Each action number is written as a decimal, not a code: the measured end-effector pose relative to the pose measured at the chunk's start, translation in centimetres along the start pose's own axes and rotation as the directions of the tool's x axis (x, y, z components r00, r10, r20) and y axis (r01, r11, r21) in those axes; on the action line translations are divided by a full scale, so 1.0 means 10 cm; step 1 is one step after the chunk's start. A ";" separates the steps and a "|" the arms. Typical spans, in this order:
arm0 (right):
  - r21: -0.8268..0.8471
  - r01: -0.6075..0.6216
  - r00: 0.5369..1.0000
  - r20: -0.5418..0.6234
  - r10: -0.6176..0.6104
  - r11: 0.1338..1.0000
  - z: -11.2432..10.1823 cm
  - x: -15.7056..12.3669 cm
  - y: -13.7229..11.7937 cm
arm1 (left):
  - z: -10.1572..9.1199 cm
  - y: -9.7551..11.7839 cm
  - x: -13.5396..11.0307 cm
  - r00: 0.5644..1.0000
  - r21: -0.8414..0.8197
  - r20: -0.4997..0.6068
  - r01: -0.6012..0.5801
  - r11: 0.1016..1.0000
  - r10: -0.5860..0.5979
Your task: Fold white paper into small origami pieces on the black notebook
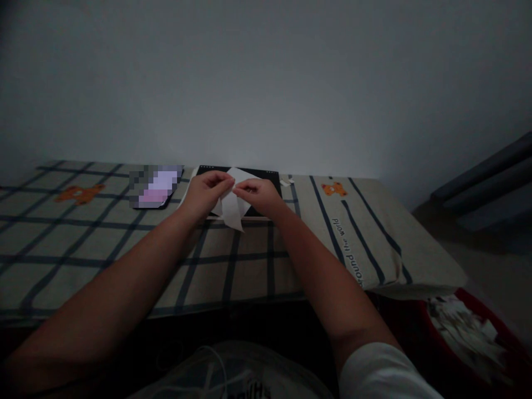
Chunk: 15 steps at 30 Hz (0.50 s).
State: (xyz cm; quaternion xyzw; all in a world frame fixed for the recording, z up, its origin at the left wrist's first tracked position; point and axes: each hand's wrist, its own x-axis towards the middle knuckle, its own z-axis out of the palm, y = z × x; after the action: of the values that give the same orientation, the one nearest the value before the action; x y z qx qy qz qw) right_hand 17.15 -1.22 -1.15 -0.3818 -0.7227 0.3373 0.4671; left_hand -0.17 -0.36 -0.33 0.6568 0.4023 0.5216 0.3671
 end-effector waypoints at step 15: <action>0.061 -0.072 0.973 -0.215 0.084 0.996 -0.08 0.04 0.09 | -0.04 -0.10 0.06 0.990 0.016 0.030 0.140 0.990 -0.140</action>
State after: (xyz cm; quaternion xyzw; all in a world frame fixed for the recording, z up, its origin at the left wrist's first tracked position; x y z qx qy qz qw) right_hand 17.98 -0.29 -1.48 -0.4319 -0.6427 0.3306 0.5396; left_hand -0.66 0.63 -0.95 0.6374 0.4451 0.4815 0.4046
